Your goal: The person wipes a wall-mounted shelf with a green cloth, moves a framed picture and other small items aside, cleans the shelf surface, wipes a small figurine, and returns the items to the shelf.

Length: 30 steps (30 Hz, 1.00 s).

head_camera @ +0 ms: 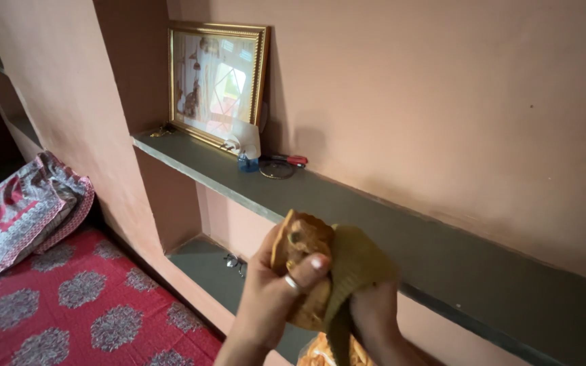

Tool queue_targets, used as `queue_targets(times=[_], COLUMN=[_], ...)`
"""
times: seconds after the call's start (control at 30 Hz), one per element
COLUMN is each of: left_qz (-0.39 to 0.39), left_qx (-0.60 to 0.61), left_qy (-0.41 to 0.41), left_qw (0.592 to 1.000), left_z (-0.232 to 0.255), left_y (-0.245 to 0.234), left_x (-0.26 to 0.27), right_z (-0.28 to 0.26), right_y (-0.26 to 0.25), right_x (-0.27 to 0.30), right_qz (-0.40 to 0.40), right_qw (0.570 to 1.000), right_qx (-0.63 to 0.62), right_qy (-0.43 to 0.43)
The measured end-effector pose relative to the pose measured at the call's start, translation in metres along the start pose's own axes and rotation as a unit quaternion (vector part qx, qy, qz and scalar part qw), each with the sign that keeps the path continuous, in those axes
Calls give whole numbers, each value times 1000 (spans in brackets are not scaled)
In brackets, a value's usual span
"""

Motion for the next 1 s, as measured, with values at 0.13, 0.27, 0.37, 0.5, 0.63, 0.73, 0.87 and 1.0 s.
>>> queue_targets(times=[0.13,0.27,0.37,0.5,0.63,0.73,0.87,1.0], left_qz=[13,42,55,79,41,-68,-52,-32], left_qx=[-45,78,115,185,310,312,376,424], left_qy=[11,-25,-49,-112,-124,-116,-221,-192], left_qw=[999,996,991,973,942,941,898,884], left_z=[-11,-17,-18,-22,-56,-69,-80,-98], left_y=[1,15,29,52,54,58,66,54], left_x=[-11,-29,-42,-54,-63,-61,-50,-53], right_z=[15,1,-10,-32,4,23,16,18], right_y=[-9,-24,-59,-94,-101,-105,-107,-107], right_x=[-10,-21,-32,-41,-33,-33,-29,-26], right_qz=[22,66,124,154,143,125,113,111], right_qw=[987,956,955,978,985,987,985,984], right_qx=[37,-174,-173,-134,-75,-19,56,88], right_qy=[157,225,206,29,65,100,121,111])
Point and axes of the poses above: each hand's wrist, its own x-axis away from the middle knuckle, its own y-axis out of the palm, z = x × y, the point moved 5 cm from there along -x, towards the middle knuckle, and after that the axes turned 15 degrees about x, right-handed, at the moved point
